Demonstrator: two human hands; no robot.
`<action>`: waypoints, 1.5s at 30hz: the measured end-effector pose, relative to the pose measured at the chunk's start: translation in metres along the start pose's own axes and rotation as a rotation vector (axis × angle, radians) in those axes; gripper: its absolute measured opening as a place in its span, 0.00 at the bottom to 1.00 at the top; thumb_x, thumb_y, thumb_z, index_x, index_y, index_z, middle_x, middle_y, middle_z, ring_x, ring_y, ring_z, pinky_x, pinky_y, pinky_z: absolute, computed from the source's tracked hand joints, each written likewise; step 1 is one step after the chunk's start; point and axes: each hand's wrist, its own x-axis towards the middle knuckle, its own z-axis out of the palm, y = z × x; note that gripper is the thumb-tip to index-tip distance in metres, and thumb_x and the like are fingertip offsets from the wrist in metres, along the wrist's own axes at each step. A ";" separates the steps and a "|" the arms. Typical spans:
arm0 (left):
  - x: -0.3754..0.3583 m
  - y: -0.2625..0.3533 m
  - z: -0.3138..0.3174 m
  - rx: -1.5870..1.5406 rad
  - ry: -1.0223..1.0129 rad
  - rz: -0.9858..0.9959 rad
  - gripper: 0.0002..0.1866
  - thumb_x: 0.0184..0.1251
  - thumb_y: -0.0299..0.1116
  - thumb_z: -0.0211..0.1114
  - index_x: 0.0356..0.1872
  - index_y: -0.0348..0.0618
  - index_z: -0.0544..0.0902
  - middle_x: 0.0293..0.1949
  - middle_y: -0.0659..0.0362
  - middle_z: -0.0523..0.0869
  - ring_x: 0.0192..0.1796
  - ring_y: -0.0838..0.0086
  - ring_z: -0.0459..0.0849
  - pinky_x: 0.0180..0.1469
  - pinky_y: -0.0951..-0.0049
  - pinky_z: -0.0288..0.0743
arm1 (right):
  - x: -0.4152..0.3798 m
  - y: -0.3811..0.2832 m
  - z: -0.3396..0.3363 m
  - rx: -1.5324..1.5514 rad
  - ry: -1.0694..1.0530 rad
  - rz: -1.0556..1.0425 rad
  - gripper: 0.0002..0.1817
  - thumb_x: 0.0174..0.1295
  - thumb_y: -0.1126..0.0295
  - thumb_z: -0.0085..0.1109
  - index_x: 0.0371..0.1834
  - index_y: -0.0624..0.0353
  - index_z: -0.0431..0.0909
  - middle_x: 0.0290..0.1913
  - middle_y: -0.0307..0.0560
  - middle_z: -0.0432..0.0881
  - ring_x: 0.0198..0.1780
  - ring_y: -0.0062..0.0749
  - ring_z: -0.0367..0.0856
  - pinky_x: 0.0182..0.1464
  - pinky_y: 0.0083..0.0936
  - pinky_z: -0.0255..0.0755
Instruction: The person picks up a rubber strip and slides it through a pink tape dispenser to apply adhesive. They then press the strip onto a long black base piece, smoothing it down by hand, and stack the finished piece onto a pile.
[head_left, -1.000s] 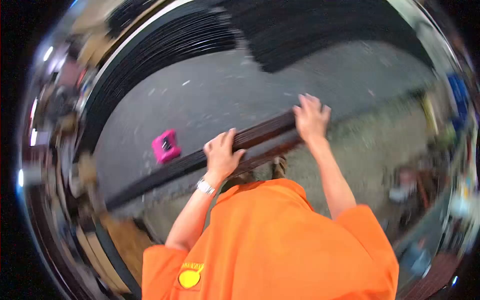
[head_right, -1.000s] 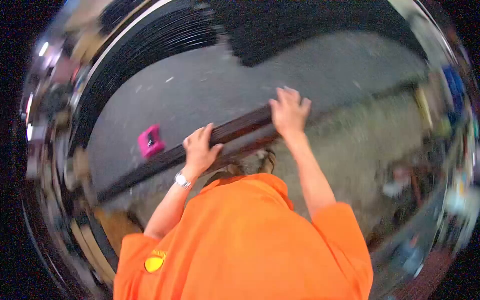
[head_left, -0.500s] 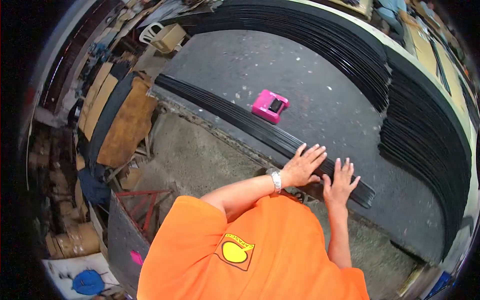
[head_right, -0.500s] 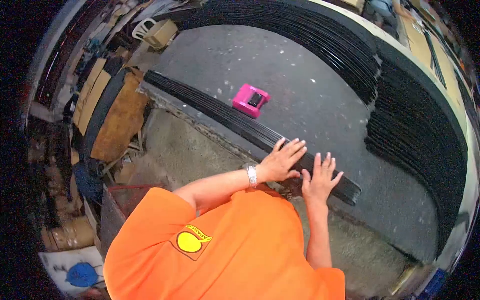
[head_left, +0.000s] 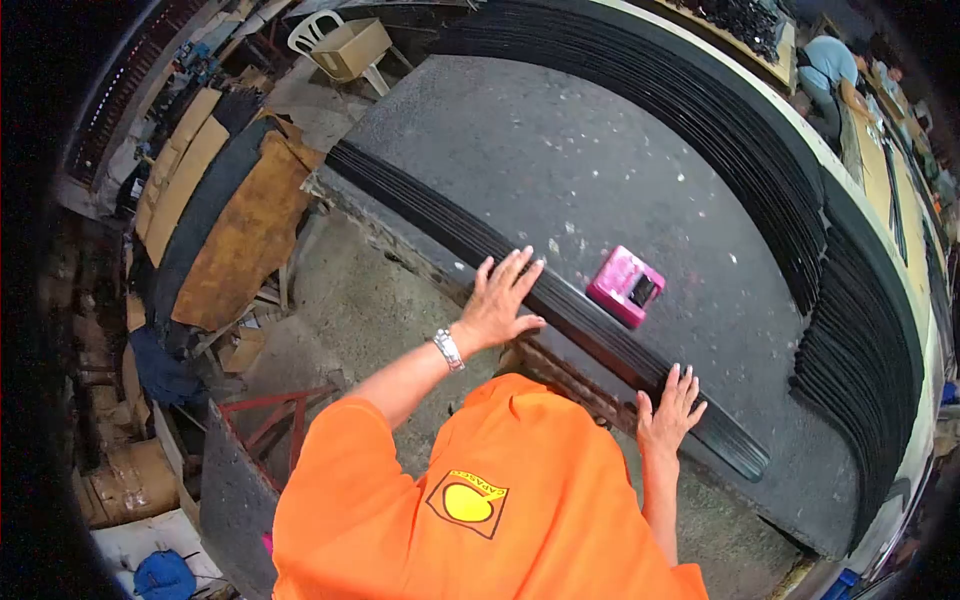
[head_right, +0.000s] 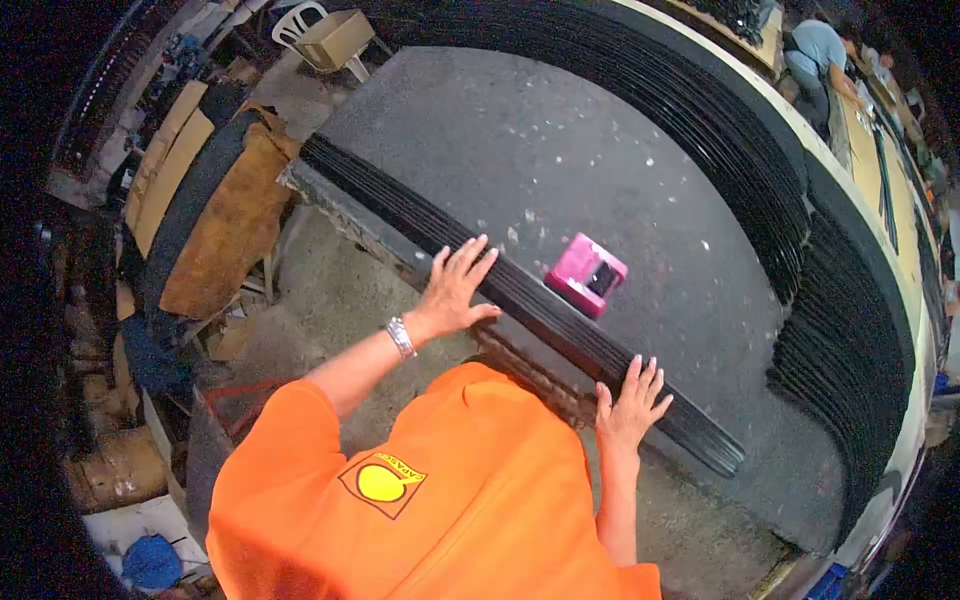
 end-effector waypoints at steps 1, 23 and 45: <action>0.010 -0.024 -0.008 0.042 -0.055 0.005 0.56 0.55 0.63 0.74 0.81 0.47 0.59 0.82 0.48 0.55 0.83 0.53 0.55 0.78 0.37 0.46 | 0.002 -0.007 0.003 -0.014 -0.008 0.031 0.45 0.68 0.48 0.62 0.83 0.54 0.55 0.83 0.59 0.55 0.82 0.59 0.52 0.76 0.73 0.39; 0.047 -0.089 -0.013 -0.011 -0.081 0.323 0.42 0.51 0.70 0.70 0.67 0.61 0.80 0.55 0.59 0.77 0.57 0.66 0.75 0.60 0.57 0.62 | 0.011 0.001 0.020 -0.213 -0.036 0.137 0.41 0.70 0.46 0.58 0.84 0.43 0.56 0.82 0.46 0.59 0.82 0.54 0.54 0.72 0.82 0.42; 0.047 -0.312 -0.098 -0.093 -0.238 0.365 0.53 0.49 0.62 0.78 0.77 0.56 0.68 0.80 0.49 0.60 0.81 0.54 0.59 0.77 0.37 0.48 | 0.126 -0.390 0.057 0.063 0.102 -0.059 0.39 0.70 0.52 0.60 0.81 0.55 0.60 0.81 0.62 0.57 0.81 0.60 0.53 0.79 0.64 0.42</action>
